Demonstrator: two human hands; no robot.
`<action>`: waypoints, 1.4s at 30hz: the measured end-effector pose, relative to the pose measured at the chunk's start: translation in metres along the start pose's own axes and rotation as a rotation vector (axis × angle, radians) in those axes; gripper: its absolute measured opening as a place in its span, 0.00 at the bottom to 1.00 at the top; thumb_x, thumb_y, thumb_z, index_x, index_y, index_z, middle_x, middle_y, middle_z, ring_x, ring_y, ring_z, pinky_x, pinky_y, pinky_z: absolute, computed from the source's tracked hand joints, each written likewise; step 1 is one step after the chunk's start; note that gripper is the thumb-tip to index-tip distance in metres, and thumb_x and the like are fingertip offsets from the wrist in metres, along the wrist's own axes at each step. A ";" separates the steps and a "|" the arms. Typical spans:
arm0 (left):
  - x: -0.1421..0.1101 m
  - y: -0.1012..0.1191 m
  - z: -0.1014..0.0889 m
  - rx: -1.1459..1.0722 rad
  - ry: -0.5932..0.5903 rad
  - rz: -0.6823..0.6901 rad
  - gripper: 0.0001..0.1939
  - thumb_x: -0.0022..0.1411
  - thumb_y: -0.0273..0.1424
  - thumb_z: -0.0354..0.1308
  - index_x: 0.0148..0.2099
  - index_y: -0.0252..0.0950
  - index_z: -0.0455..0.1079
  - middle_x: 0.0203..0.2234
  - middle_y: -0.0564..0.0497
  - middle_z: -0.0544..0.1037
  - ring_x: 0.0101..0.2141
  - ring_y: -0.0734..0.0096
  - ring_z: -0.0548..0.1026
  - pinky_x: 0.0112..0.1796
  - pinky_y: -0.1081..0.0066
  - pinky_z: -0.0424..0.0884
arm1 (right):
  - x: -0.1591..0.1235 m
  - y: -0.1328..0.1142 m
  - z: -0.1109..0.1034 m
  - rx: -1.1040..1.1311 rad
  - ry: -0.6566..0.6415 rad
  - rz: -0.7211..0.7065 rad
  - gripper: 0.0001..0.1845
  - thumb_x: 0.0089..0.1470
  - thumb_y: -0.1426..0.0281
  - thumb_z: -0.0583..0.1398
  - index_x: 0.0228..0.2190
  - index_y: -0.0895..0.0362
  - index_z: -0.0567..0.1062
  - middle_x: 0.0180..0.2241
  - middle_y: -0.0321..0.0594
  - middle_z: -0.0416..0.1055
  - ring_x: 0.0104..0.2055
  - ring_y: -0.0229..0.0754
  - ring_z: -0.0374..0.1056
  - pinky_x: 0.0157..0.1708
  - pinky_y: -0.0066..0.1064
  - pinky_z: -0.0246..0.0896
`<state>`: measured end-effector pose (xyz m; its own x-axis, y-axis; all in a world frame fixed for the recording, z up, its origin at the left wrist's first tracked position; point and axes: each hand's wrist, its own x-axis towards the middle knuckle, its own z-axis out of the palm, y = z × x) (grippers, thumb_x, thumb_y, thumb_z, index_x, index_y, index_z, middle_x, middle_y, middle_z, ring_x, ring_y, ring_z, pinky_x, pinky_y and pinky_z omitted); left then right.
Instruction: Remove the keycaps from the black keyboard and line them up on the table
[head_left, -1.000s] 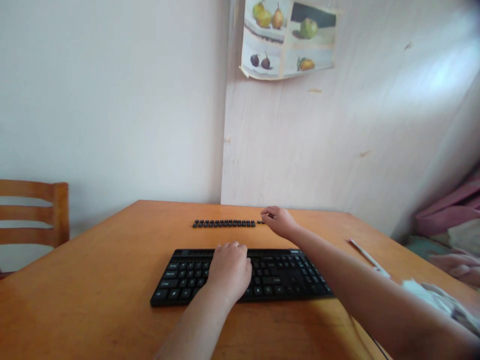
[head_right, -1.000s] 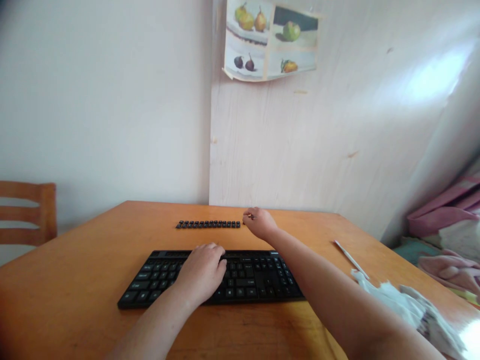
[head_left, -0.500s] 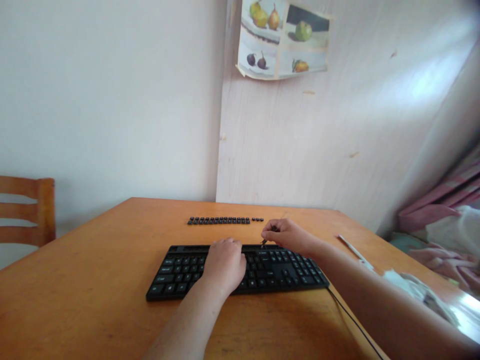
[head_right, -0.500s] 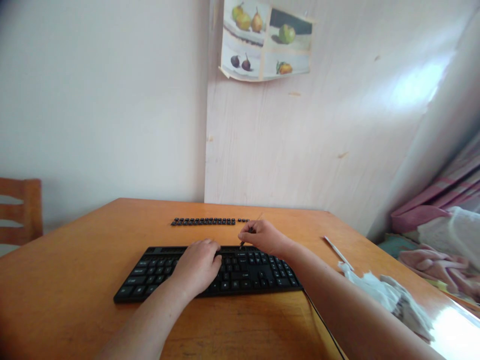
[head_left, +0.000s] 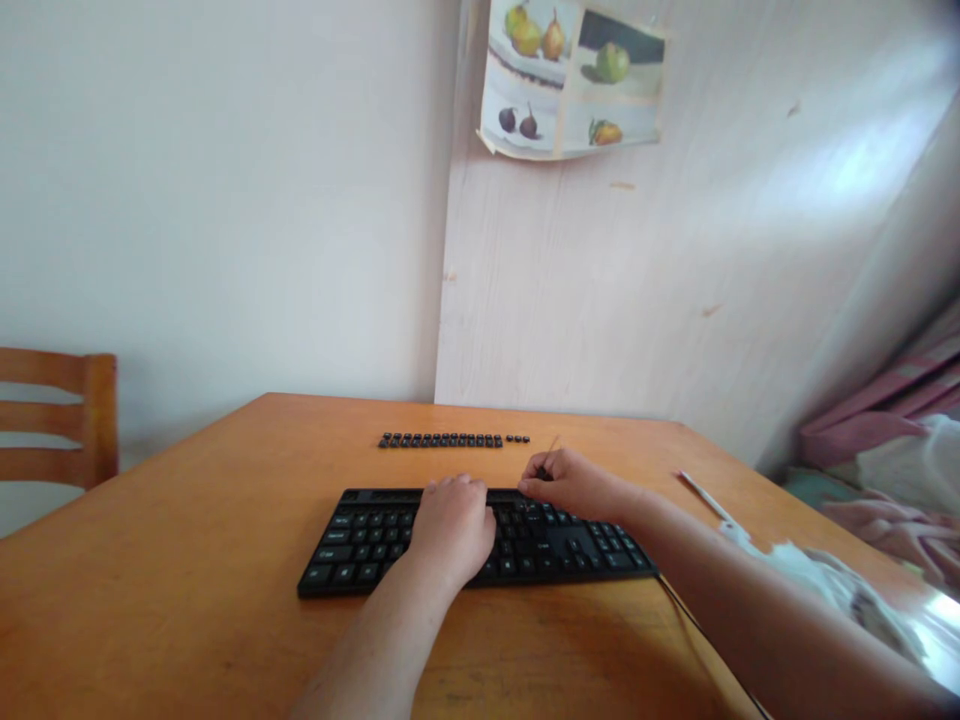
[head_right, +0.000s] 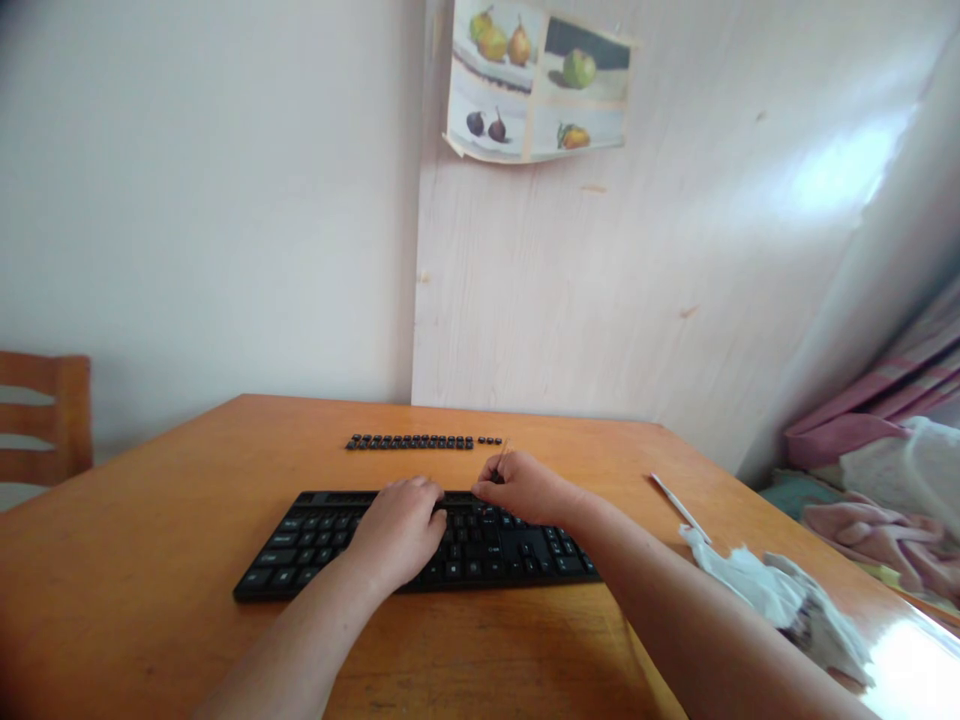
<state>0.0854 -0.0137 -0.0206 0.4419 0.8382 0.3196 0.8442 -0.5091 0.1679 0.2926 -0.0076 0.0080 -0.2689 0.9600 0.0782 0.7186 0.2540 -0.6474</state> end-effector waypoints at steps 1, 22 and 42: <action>0.000 0.000 0.000 0.001 0.001 0.001 0.10 0.62 0.30 0.49 0.38 0.36 0.72 0.37 0.42 0.76 0.41 0.57 0.73 0.45 0.58 0.65 | 0.000 -0.001 0.001 -0.012 0.001 0.002 0.09 0.52 0.66 0.60 0.28 0.60 0.75 0.21 0.33 0.68 0.23 0.33 0.60 0.23 0.25 0.52; -0.001 0.000 0.001 0.014 0.007 0.006 0.10 0.61 0.30 0.49 0.37 0.36 0.72 0.37 0.43 0.76 0.41 0.57 0.74 0.44 0.58 0.66 | -0.015 0.009 0.014 -0.026 0.056 -0.083 0.11 0.57 0.65 0.57 0.29 0.58 0.74 0.22 0.34 0.67 0.24 0.34 0.61 0.25 0.25 0.56; -0.001 0.000 0.000 0.008 0.001 0.002 0.10 0.62 0.31 0.48 0.36 0.37 0.71 0.36 0.43 0.75 0.40 0.58 0.73 0.44 0.59 0.65 | -0.016 0.020 0.022 0.174 0.140 0.070 0.14 0.57 0.57 0.57 0.33 0.56 0.68 0.23 0.33 0.68 0.19 0.33 0.64 0.16 0.23 0.56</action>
<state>0.0845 -0.0142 -0.0206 0.4432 0.8372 0.3205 0.8458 -0.5090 0.1601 0.2972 -0.0201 -0.0226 -0.1213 0.9847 0.1251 0.6081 0.1733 -0.7747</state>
